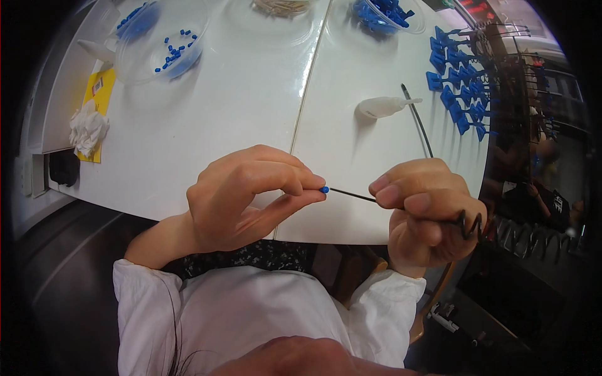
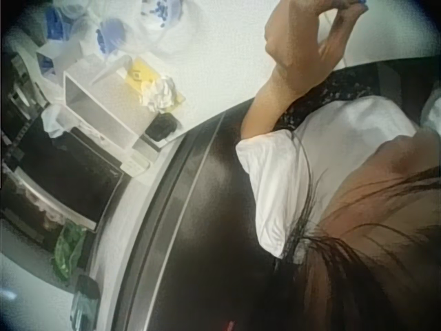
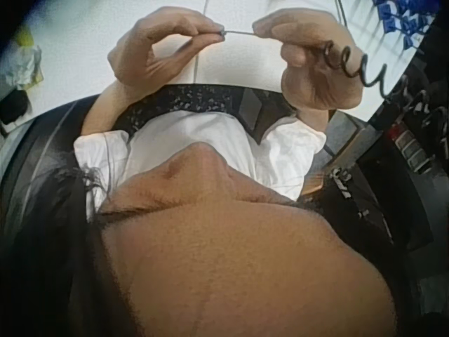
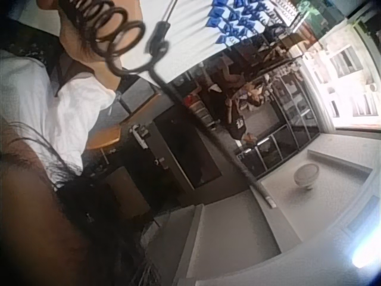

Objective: Assembling a lighting fixture component using blue plastic pieces, a spring, a metal rod, and adhesive.

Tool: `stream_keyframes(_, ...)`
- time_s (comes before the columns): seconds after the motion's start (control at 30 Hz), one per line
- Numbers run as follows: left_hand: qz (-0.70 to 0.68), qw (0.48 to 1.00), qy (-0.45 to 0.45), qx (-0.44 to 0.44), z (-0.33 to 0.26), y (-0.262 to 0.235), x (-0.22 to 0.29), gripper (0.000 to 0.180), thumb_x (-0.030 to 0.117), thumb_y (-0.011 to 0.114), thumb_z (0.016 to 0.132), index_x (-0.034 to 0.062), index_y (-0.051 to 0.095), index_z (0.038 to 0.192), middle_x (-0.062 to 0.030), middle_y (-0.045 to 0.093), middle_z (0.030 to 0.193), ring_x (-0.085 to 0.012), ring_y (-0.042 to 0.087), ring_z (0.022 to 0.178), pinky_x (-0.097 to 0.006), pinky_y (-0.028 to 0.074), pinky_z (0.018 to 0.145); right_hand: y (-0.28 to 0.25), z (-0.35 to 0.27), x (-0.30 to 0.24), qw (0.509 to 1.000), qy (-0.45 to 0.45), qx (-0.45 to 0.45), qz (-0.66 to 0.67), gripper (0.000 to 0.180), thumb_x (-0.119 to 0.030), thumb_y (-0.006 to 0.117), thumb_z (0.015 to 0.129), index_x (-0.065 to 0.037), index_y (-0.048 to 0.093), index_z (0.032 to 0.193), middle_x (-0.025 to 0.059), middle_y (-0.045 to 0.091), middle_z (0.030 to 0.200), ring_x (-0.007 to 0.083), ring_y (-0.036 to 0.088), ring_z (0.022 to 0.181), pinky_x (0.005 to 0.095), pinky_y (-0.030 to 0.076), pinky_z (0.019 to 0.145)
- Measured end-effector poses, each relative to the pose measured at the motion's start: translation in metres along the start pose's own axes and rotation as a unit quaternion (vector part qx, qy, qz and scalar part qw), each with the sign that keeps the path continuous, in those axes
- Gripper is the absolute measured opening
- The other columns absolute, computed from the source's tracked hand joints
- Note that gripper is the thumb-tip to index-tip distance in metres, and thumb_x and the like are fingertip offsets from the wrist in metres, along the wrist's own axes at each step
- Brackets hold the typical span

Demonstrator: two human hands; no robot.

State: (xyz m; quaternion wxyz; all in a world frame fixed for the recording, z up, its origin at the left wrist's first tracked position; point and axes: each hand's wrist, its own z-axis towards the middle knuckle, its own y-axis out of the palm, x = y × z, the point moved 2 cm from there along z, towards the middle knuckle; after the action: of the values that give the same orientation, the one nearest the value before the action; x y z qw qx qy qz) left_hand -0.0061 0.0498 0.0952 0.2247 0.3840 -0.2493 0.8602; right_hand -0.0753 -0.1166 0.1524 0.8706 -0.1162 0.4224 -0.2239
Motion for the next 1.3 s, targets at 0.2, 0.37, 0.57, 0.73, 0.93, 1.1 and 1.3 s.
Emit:
stream_keyframes(0.2, -0.002, 1.0, 0.001, -0.005, -0.0004, 0.0, -0.0012, 0.041, -0.007, 0.074, 0.07, 0.0053, 0.043, 0.094, -0.0146, 0.067, 0.084, -0.0249, 0.066, 0.079, -0.031, 0.054, 0.067, 0.0017, -0.0011, -0.0013, 1.0, 0.007, -0.012, -0.013, 0.03, -0.032, 0.054, 0.091, -0.002, 0.05, 0.087, 0.0124, 0.06, 0.069, 0.0205, 0.058, 0.055, 0.0267, 0.049, 0.044)
stream_keyframes(0.37, 0.004, 1.0, -0.006, -0.001, -0.0013, 0.0001, -0.0007, 0.042, -0.007, 0.074, 0.07, 0.0055, 0.043, 0.094, -0.0145, 0.067, 0.084, -0.0249, 0.066, 0.078, -0.031, 0.053, 0.067, 0.0042, -0.0034, 0.0001, 1.0, 0.006, 0.009, -0.02, 0.03, -0.032, 0.055, 0.09, -0.002, 0.05, 0.086, 0.0125, 0.06, 0.069, 0.0206, 0.058, 0.055, 0.0265, 0.049, 0.043)
stream_keyframes(0.57, 0.002, 1.0, -0.006, -0.003, -0.0004, 0.0006, -0.0002, 0.042, -0.007, 0.074, 0.069, 0.0056, 0.042, 0.093, -0.0144, 0.067, 0.084, -0.0248, 0.066, 0.078, -0.031, 0.053, 0.068, 0.0042, -0.004, -0.0019, 0.999, 0.02, 0.02, -0.021, 0.031, -0.032, 0.055, 0.089, -0.002, 0.05, 0.086, 0.0121, 0.06, 0.068, 0.0209, 0.058, 0.055, 0.0265, 0.049, 0.043)
stream_keyframes(0.73, -0.01, 0.998, 0.033, 0.061, -0.0004, 0.0031, -0.0052, 0.032, -0.003, 0.076, 0.07, 0.0015, 0.051, 0.091, -0.0115, 0.066, 0.077, -0.0225, 0.066, 0.069, -0.028, 0.054, 0.057, 0.0049, -0.0017, 0.0004, 1.0, 0.004, 0.008, -0.022, 0.031, -0.032, 0.054, 0.089, -0.002, 0.051, 0.086, 0.012, 0.06, 0.068, 0.0208, 0.058, 0.055, 0.0269, 0.049, 0.042)
stream_keyframes(0.93, -0.005, 0.998, 0.036, 0.06, -0.0001, 0.0037, -0.0051, 0.032, -0.003, 0.076, 0.07, 0.0018, 0.051, 0.09, -0.0115, 0.066, 0.077, -0.0224, 0.066, 0.07, -0.028, 0.054, 0.057, 0.004, -0.0034, -0.0006, 1.0, 0.011, 0.019, -0.014, 0.031, -0.032, 0.055, 0.089, -0.002, 0.051, 0.085, 0.0116, 0.059, 0.067, 0.0209, 0.058, 0.055, 0.0272, 0.05, 0.043)
stream_keyframes(1.1, 0.0, 0.998, 0.036, 0.058, -0.0004, 0.0039, -0.0048, 0.032, -0.003, 0.076, 0.069, 0.0021, 0.051, 0.089, -0.0113, 0.066, 0.077, -0.0225, 0.066, 0.07, -0.028, 0.054, 0.057, 0.003, -0.0018, -0.0018, 1.0, 0.006, -0.003, -0.028, 0.031, -0.032, 0.055, 0.089, -0.002, 0.051, 0.084, 0.0115, 0.059, 0.066, 0.0209, 0.058, 0.054, 0.0269, 0.05, 0.043)
stream_keyframes(1.3, -0.003, 0.998, 0.035, 0.056, -0.0009, 0.0032, -0.0047, 0.032, -0.003, 0.076, 0.069, 0.0021, 0.051, 0.09, -0.0116, 0.066, 0.078, -0.0226, 0.066, 0.07, -0.028, 0.054, 0.058, 0.0044, -0.0026, 0.0003, 1.0, 0.001, 0.005, -0.021, 0.031, -0.032, 0.056, 0.088, -0.002, 0.052, 0.084, 0.0118, 0.06, 0.067, 0.0211, 0.059, 0.055, 0.0272, 0.05, 0.043)
